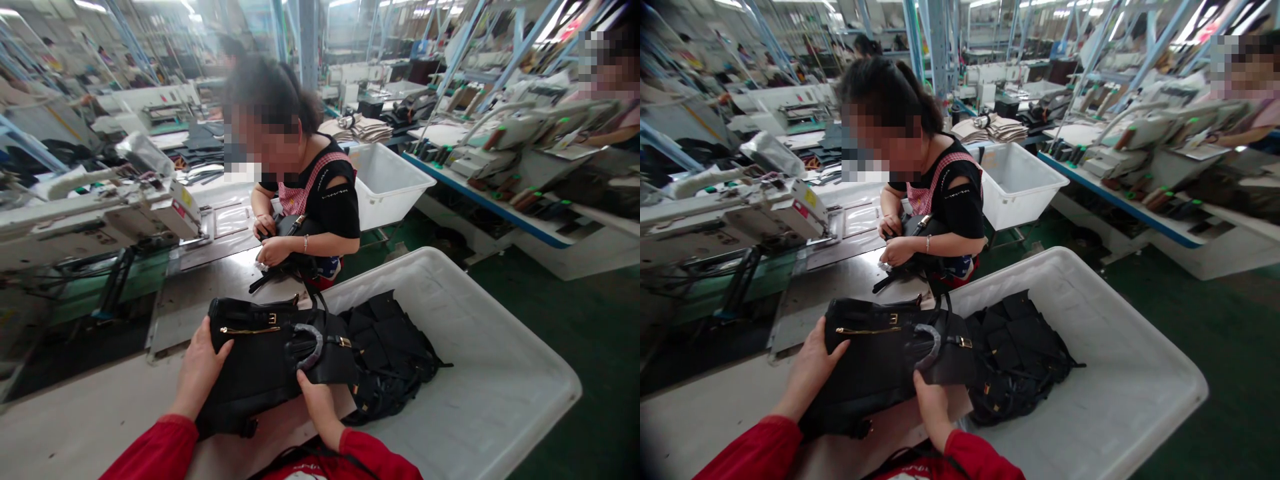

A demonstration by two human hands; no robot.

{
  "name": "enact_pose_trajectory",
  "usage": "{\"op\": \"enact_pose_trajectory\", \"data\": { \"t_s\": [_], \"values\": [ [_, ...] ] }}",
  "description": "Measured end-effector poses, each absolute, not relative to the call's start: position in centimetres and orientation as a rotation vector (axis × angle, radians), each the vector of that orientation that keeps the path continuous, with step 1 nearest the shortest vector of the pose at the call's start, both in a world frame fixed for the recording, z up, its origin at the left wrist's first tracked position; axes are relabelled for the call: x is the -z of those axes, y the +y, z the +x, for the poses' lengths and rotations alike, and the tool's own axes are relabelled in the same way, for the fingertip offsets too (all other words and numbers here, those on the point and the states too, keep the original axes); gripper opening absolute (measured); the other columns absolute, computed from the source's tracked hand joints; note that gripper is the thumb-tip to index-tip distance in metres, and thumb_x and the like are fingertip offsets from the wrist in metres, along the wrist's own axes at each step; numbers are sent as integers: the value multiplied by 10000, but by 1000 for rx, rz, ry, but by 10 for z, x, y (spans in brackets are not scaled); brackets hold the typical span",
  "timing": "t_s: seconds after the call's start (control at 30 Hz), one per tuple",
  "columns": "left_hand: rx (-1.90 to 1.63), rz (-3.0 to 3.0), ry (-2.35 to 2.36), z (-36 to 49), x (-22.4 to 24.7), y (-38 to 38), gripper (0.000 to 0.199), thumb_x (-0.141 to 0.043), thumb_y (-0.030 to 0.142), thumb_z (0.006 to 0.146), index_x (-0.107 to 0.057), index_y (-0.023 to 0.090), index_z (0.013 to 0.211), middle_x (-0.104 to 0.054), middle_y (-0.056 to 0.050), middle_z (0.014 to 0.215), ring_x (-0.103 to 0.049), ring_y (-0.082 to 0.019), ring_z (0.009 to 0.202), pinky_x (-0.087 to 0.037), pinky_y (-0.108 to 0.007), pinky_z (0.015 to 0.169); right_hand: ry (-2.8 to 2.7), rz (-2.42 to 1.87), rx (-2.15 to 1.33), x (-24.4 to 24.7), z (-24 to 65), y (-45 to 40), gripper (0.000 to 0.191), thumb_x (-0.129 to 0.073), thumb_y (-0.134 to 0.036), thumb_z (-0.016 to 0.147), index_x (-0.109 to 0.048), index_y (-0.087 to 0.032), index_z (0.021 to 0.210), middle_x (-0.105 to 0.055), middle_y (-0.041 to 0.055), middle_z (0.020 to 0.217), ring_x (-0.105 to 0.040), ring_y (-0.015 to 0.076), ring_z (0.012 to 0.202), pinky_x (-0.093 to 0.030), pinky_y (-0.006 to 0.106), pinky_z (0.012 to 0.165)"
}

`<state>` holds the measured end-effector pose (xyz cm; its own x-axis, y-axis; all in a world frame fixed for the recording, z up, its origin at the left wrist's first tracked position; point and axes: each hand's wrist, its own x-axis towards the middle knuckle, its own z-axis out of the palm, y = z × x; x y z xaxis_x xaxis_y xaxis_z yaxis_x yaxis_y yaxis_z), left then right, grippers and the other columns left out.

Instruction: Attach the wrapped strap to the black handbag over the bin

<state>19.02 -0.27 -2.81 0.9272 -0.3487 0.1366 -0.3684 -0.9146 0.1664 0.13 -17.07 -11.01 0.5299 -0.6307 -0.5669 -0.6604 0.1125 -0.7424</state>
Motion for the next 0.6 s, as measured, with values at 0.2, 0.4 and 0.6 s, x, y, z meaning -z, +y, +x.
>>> {"op": "enact_pose_trajectory", "data": {
  "t_s": [0.2, 0.4, 0.6],
  "values": [
    [-164, 2847, -539, 191, 27, 2, 700, -385, 449, 794, -249, 4, 1316, -413, -211, 1242, -437, -305, 1118, -378, -412, 947, 1198, -1455, -124, 108, 6, -170, 384, -600, -501, 616, -690, -159, 764, -653, 112, 690, -591, 313, 924, -463, 339, 760],
    [-154, 2773, -459, 190, 28, 15, 717, -358, 489, 781, -279, 1, 1301, -398, -208, 1258, -414, -303, 1146, -356, -421, 972, 1252, -1578, 65, 91, 2, -175, 456, -718, -427, 484, -683, -220, 889, -632, 97, 985, -476, 325, 1108, -477, 354, 790],
    [-77, 2458, -498, 162, -37, -28, 566, -414, 484, 790, -441, 124, 1226, -381, -139, 1311, -356, -272, 1206, -303, -433, 1019, 1041, -1520, 56, 51, 19, -188, 528, -725, -498, 483, -662, -290, 964, -646, 46, 956, -557, 299, 996, -512, 368, 699]
  ]
}}
